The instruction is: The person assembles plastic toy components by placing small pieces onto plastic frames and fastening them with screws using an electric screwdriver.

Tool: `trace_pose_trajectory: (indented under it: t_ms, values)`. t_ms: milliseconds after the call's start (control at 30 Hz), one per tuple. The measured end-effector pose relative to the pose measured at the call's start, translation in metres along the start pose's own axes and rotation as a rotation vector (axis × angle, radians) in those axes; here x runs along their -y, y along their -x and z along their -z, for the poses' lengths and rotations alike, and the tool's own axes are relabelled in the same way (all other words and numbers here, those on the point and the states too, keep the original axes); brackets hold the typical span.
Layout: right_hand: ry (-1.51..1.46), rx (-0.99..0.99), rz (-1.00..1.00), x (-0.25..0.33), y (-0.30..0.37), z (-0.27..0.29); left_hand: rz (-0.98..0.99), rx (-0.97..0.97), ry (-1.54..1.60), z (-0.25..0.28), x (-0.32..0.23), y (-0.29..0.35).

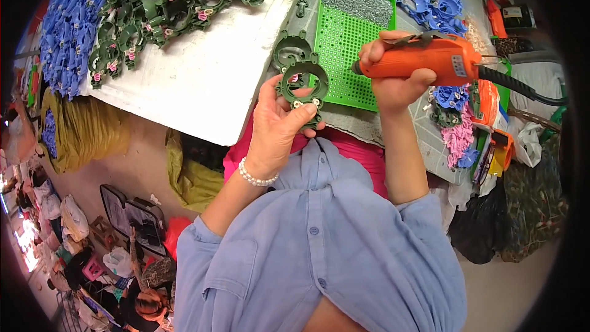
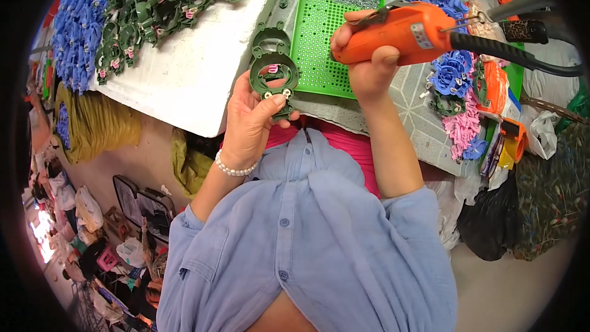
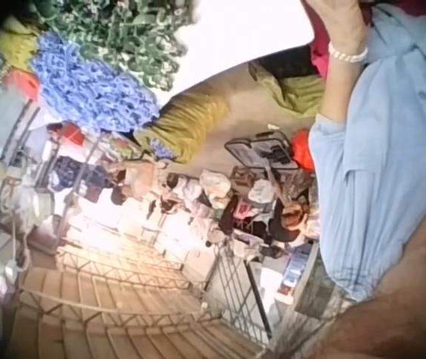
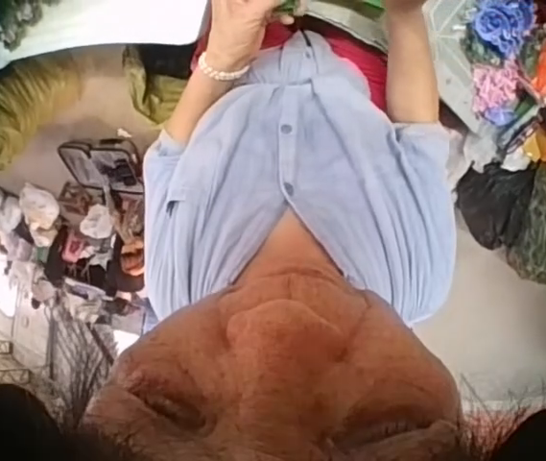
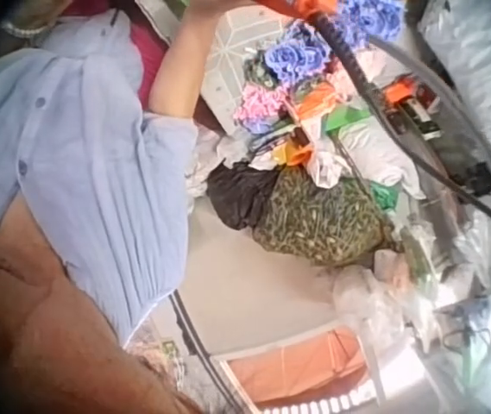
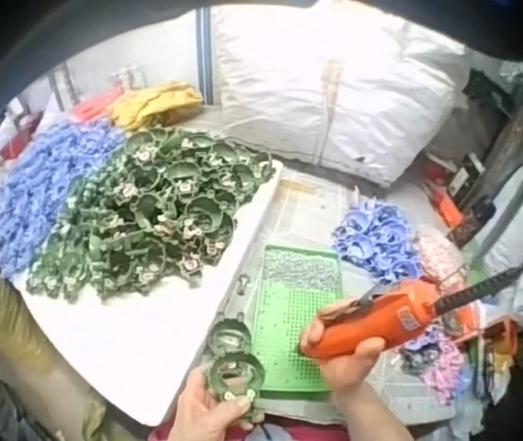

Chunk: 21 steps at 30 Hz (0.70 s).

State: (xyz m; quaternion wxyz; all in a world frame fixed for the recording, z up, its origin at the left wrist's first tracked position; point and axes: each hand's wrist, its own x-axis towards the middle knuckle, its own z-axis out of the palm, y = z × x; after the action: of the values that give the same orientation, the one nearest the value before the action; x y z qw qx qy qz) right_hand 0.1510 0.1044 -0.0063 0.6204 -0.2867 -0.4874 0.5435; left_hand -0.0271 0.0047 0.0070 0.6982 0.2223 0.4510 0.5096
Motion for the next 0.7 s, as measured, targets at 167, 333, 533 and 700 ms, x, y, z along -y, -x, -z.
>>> trace_pose_trajectory:
  t_ms: [167,333,533,700]
  values:
    - [-0.004,-0.017,0.009,-0.011,-0.002,0.000,0.036,0.007,-0.006,-0.001,-0.001,0.001]
    - [0.014,-0.016,0.009,-0.014,-0.003,0.000,0.031,0.009,-0.004,-0.002,-0.002,0.002]
    - [0.011,-0.008,-0.006,-0.017,-0.002,0.002,0.036,0.007,-0.025,0.000,0.000,0.004]
    - [0.028,-0.001,-0.005,-0.017,-0.002,0.002,0.061,-0.033,-0.001,-0.002,-0.003,0.005]
